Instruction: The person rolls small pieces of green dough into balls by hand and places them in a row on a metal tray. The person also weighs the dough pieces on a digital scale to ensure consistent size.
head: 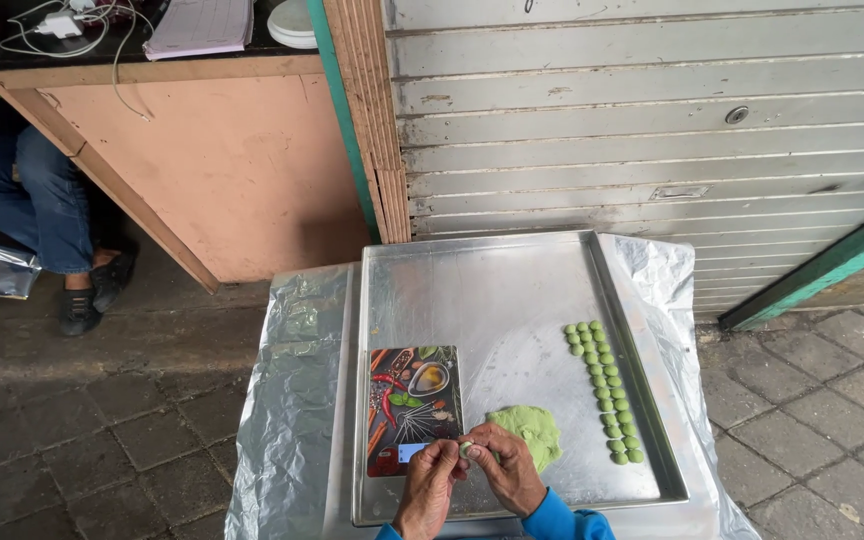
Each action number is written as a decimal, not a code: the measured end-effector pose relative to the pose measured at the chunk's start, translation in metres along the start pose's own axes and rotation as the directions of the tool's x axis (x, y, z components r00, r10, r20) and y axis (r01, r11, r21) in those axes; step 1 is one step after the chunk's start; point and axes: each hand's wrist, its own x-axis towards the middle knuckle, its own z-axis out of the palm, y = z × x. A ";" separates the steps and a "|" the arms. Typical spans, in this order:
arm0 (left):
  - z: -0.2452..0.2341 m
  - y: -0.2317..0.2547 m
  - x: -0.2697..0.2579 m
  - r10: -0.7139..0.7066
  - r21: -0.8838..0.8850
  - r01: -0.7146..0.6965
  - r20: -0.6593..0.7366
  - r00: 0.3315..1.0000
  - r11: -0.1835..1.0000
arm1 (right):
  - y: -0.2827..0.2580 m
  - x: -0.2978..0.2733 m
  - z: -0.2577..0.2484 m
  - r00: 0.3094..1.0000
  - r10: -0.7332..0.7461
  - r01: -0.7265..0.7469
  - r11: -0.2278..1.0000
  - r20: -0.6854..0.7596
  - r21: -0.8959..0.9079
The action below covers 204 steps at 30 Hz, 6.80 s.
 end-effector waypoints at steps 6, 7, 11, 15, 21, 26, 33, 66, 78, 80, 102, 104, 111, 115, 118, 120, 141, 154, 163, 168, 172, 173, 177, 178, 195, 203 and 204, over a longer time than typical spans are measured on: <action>0.006 0.014 -0.007 -0.019 -0.034 0.024 0.138 0.990 0.999 | -0.032 0.008 0.011 0.990 0.128 -0.138 0.956 0.055 0.259; 0.009 0.017 -0.009 -0.047 -0.034 0.049 0.061 0.997 0.998 | -0.027 0.007 0.012 0.986 0.164 -0.162 0.960 0.010 0.230; 0.010 0.018 -0.011 -0.090 -0.137 0.086 -0.027 0.996 0.987 | -0.002 -0.003 0.016 0.969 0.226 -0.209 0.964 -0.096 0.163; 0.003 0.016 -0.009 -0.042 -0.117 0.040 -0.014 0.999 0.992 | -0.007 0.002 0.017 0.986 0.135 -0.130 0.990 -0.095 0.050; -0.001 0.028 -0.014 0.088 0.087 -0.102 0.154 0.984 0.991 | -0.021 0.004 0.023 0.998 0.069 -0.068 0.996 0.010 -0.052; -0.004 0.016 -0.013 0.043 -0.066 -0.033 0.160 0.986 0.997 | -0.037 0.011 0.030 0.991 0.129 -0.130 0.967 0.021 0.218; 0.001 0.038 -0.025 0.220 0.205 -0.292 0.315 0.923 0.934 | 0.008 -0.012 0.020 0.941 0.336 -0.330 0.936 -0.036 0.123; 0.008 0.008 -0.015 -0.079 0.000 0.081 0.207 0.975 0.997 | 0.011 -0.011 -0.008 0.994 0.106 -0.098 0.971 -0.026 0.216; 0.012 0.011 -0.016 -0.057 0.006 0.057 0.157 0.986 0.998 | 0.001 -0.008 -0.001 0.987 0.159 -0.146 0.948 -0.024 0.284; 0.017 0.022 -0.019 -0.005 0.045 -0.002 0.157 0.988 0.999 | -0.004 -0.007 0.004 0.983 0.162 -0.125 0.930 -0.082 0.344; 0.007 0.082 -0.034 -0.050 0.340 -0.049 0.275 0.960 0.939 | 0.010 -0.001 0.015 0.961 -0.271 0.269 0.880 0.050 -0.391; -0.003 0.071 -0.028 -0.010 0.284 -0.045 0.192 0.981 0.958 | -0.003 0.002 0.012 0.982 -0.064 0.121 0.937 0.181 -0.327; -0.016 0.029 -0.015 0.090 0.310 -0.142 0.174 0.981 0.940 | -0.007 -0.003 0.018 0.994 0.041 -0.007 0.946 0.100 -0.323; 0.004 0.049 -0.030 0.008 0.280 -0.047 0.136 0.991 0.959 | -0.021 0.003 0.019 0.999 -0.012 0.019 0.965 0.030 -0.261; 0.005 0.038 -0.028 -0.047 0.152 0.026 0.137 0.989 0.988 | -0.012 0.000 0.015 0.998 0.033 -0.044 0.977 -0.054 -0.209; 0.005 0.033 -0.028 -0.054 0.057 0.046 0.146 0.988 0.997 | -0.015 0.001 0.015 0.995 0.069 -0.078 0.988 -0.074 -0.135; 0.019 0.029 -0.021 -0.111 0.121 0.095 0.139 0.984 0.988 | -0.002 -0.015 0.003 0.990 0.124 -0.093 0.932 -0.067 0.351; -0.001 -0.003 -0.006 -0.148 -0.098 0.166 0.164 0.975 0.981 | 0.008 -0.012 -0.009 0.990 0.111 -0.097 0.984 -0.090 0.152; -0.001 0.025 -0.013 0.066 0.110 -0.090 0.200 0.977 0.990 | 0.010 -0.013 0.000 0.948 0.317 -0.294 0.862 0.014 0.412; 0.005 0.038 -0.018 0.102 0.273 -0.139 0.146 0.984 0.952 | 0.024 -0.012 0.009 0.897 0.443 -0.348 0.691 0.009 0.633; 0.002 0.045 -0.019 0.186 0.273 -0.263 0.277 0.942 0.925 | 0.020 -0.010 0.015 0.896 0.442 -0.371 0.697 0.039 0.613; 0.002 0.048 -0.020 0.193 0.301 -0.278 0.283 0.940 0.912 | 0.018 -0.009 0.016 0.901 0.430 -0.376 0.708 0.057 0.597; 0.003 0.057 -0.024 0.174 0.283 -0.264 0.306 0.936 0.922 | 0.007 -0.010 0.024 0.895 0.445 -0.394 0.757 0.029 0.521; 0.006 0.062 -0.027 0.189 0.228 -0.274 0.334 0.924 0.934 | 0.003 -0.011 0.026 0.931 0.364 -0.338 0.862 0.001 0.378; -0.016 0.025 -0.012 0.034 -0.027 -0.031 0.132 0.991 0.999 | -0.026 0.010 0.033 0.988 0.156 -0.152 0.979 -0.021 0.139; -0.009 0.042 -0.010 0.152 0.210 -0.199 0.219 0.964 0.957 | -0.030 0.006 0.028 0.981 0.175 -0.191 0.933 0.079 0.304; -0.011 0.034 -0.006 0.152 0.214 -0.199 0.218 0.964 0.956 | -0.034 0.008 0.027 0.982 0.174 -0.190 0.932 0.079 0.308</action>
